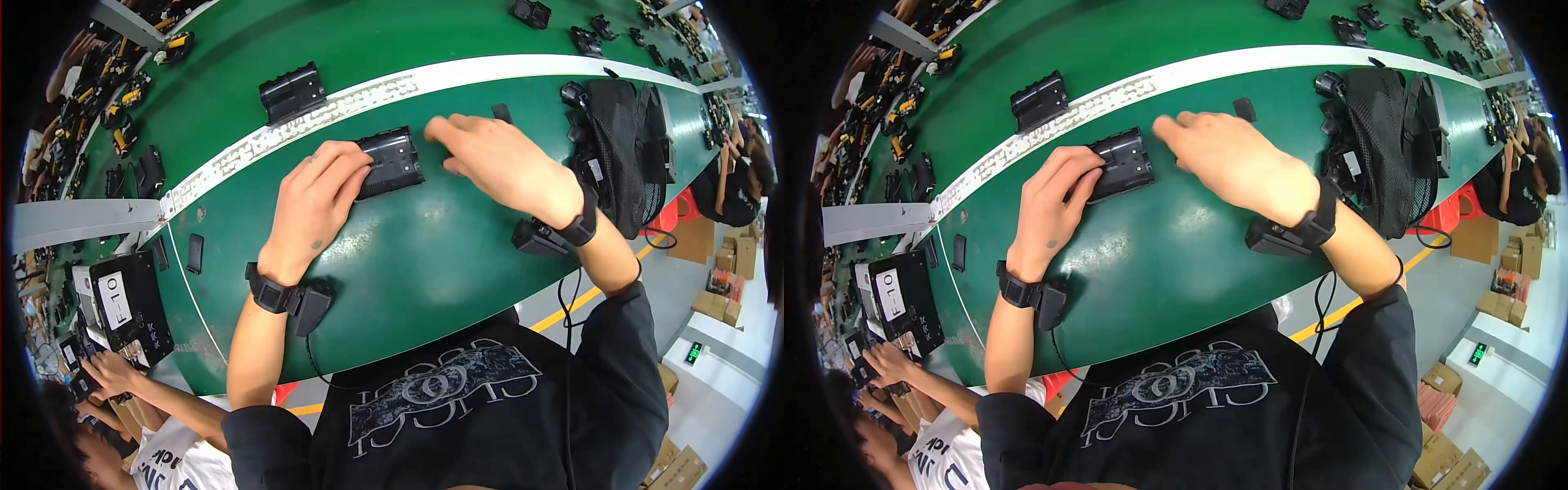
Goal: The person picks up a black plastic housing, places a small component inside, and fits a cover onto it before setting the unit aside.
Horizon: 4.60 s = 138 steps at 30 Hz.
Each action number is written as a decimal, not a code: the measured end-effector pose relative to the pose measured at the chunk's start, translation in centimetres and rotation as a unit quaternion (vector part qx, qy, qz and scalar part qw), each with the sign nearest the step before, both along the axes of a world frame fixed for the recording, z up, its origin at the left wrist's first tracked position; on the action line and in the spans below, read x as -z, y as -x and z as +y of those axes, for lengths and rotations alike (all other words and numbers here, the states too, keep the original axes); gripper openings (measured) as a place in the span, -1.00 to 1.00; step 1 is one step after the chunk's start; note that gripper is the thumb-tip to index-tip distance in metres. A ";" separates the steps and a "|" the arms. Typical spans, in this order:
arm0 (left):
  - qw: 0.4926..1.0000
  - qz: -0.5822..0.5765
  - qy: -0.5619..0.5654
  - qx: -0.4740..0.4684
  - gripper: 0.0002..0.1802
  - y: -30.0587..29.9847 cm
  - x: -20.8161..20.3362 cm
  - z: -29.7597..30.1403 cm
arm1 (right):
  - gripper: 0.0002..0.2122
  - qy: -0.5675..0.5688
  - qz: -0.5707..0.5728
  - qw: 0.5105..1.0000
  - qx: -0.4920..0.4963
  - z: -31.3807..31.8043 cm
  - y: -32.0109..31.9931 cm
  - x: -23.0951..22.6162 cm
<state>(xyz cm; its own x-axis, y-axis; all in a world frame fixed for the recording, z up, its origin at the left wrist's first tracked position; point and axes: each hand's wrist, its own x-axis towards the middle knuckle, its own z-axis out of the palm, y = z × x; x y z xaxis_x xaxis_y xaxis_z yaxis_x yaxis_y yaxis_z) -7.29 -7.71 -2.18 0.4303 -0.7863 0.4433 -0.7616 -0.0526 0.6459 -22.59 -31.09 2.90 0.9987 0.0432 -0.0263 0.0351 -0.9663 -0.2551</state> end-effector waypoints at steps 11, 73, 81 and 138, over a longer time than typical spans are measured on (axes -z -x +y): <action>0.999 -0.037 -0.007 0.006 -0.80 -0.3 0.3 0.4 | -0.83 -0.033 -0.120 0.992 -0.031 2.7 -2.1 -1.6; 0.995 0.066 -0.034 -0.073 -0.75 -4.0 -4.1 -2.2 | -0.84 0.046 -0.113 0.991 -0.053 2.3 -2.7 -0.4; 0.982 -0.136 -0.107 -0.073 -0.56 -7.8 -0.4 -6.2 | -0.65 0.040 -0.110 0.993 0.012 -7.1 2.7 1.3; 0.972 -0.224 -0.068 -0.028 -0.62 -1.9 0.0 -1.8 | -0.88 0.078 -0.013 0.986 -0.145 -1.2 -9.5 -0.4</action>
